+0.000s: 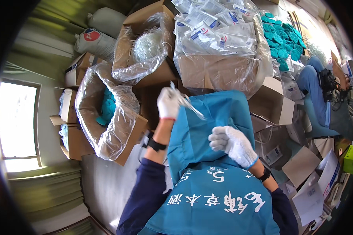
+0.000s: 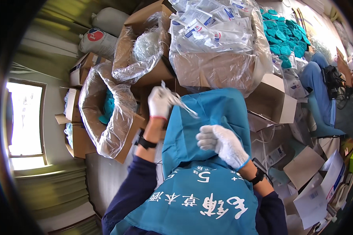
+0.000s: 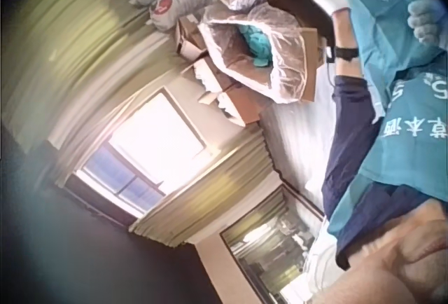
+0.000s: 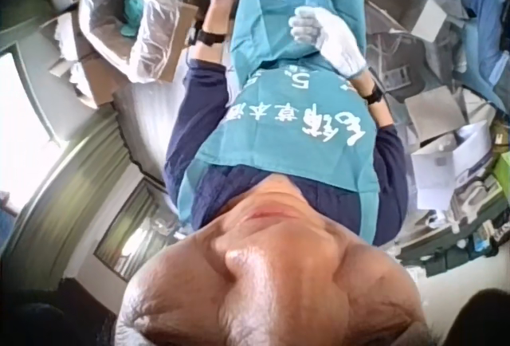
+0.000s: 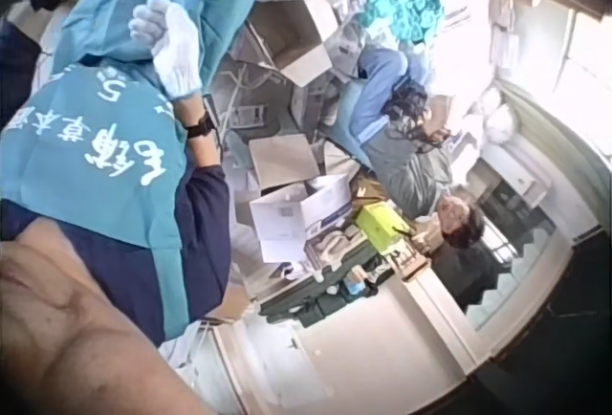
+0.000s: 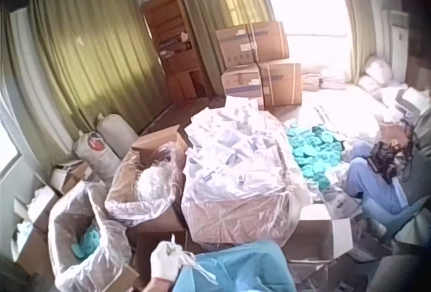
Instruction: The person unpacks teal surgical masks from a cardboard box and places them into a large teal tote bag. They repeatedly open the box, remove a mask, and transfer it to the bag, continuing this process throughout the clip.
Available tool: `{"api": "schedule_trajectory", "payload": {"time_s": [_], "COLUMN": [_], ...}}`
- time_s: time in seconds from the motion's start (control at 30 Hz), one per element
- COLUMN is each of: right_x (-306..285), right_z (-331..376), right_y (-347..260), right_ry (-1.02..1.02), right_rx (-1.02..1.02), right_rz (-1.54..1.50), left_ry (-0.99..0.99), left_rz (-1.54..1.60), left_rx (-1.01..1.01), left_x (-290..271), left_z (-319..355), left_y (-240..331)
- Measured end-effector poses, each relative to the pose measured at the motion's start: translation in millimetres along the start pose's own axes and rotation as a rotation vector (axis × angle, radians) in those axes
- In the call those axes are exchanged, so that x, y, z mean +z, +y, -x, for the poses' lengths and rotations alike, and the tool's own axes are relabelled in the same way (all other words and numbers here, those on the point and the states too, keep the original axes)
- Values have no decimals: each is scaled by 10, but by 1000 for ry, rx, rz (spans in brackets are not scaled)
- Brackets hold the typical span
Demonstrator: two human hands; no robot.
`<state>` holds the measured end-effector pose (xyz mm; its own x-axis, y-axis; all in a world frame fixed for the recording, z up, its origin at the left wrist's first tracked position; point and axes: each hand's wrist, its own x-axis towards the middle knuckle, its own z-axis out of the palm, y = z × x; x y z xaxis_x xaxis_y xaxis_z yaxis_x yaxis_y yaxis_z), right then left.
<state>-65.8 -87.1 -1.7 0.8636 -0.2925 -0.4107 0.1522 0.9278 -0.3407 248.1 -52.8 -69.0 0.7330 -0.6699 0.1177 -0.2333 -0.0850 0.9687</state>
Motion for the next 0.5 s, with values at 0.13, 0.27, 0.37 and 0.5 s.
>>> {"api": "schedule_trajectory", "payload": {"time_s": [0.13, 0.27, 0.37, 0.5], "right_x": [-537, -646, -840, -1825], "right_z": [-36, 146, 123, -148], "right_y": [-22, -229, -415, -544], "right_ry": [55, 332, 672, 1074], "right_rx": [-94, -335, -436, -429], "right_rz": [-160, 19, 324, 1586], "left_ry": [117, 95, 317, -82], "left_rz": [-484, -390, -519, -1010], "left_rx": [201, 185, 60, 113], "left_x": [-491, -909, -660, -256], "left_z": [-1359, -2277, -1967, -719], "left_y": [923, 891, 786, -169]}}
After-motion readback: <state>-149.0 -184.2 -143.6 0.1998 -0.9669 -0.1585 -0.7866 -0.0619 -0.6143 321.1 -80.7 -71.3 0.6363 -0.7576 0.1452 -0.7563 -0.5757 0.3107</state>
